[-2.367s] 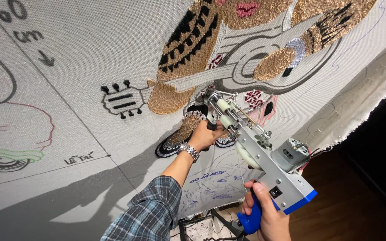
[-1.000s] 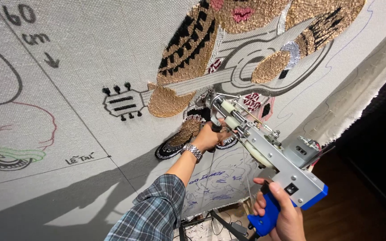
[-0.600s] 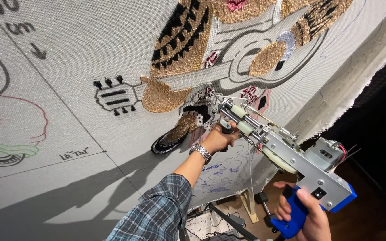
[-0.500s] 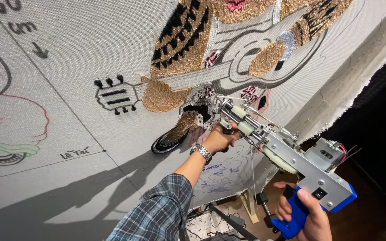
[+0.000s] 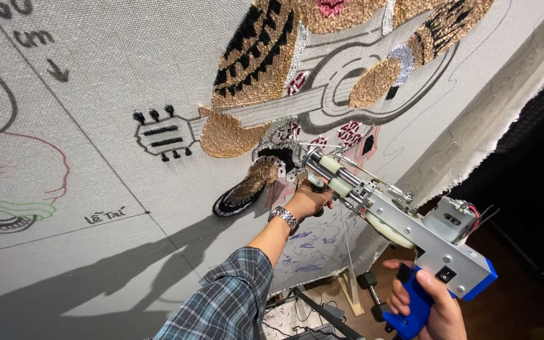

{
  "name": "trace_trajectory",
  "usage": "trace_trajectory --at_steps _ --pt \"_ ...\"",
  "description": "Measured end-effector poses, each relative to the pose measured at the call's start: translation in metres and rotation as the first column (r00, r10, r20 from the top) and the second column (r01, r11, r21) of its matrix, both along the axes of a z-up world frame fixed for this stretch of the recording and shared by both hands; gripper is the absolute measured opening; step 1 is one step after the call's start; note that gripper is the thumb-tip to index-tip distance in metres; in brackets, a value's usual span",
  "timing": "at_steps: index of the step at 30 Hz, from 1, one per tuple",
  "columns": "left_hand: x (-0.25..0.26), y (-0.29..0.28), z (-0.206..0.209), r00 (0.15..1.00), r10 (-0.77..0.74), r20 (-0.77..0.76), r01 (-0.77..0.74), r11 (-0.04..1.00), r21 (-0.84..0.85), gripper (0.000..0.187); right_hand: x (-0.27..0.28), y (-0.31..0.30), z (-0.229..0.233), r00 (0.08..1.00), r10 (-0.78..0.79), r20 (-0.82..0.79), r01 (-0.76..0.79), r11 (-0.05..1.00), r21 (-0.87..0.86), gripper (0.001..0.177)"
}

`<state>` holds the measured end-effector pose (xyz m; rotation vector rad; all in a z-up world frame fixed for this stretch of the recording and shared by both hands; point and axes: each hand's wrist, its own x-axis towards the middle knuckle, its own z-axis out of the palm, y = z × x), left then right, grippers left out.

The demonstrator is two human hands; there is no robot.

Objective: The person uses a tufting gun to punch yarn into a canvas, following a drawn design. They periodically stop to pull out loose threads by hand and re-thread the gun before resuming the tufting process.

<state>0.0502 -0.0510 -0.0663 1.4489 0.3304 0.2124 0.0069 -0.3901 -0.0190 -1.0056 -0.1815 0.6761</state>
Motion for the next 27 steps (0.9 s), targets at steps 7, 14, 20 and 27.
trace_trajectory --at_steps 7,14,20,27 --pt "-0.001 -0.002 0.026 0.989 -0.043 0.139 0.015 0.981 0.196 0.017 0.013 -0.012 -0.010 0.996 0.057 0.072 -0.066 0.989 0.129 0.076" --pt "-0.021 0.000 0.037 0.984 -0.155 0.087 0.124 0.949 0.290 0.032 0.010 -0.011 -0.001 0.993 -0.011 0.115 0.008 0.999 0.031 0.076" --pt "-0.052 0.034 0.061 0.986 -0.124 0.108 0.118 0.991 0.062 0.052 0.018 -0.021 -0.008 0.993 -0.038 0.113 0.041 0.999 -0.024 0.075" --pt "-0.053 0.039 0.103 0.929 0.270 0.255 -0.023 0.726 -0.687 0.046 0.019 -0.027 -0.009 0.991 -0.073 0.110 0.082 0.993 -0.081 0.075"
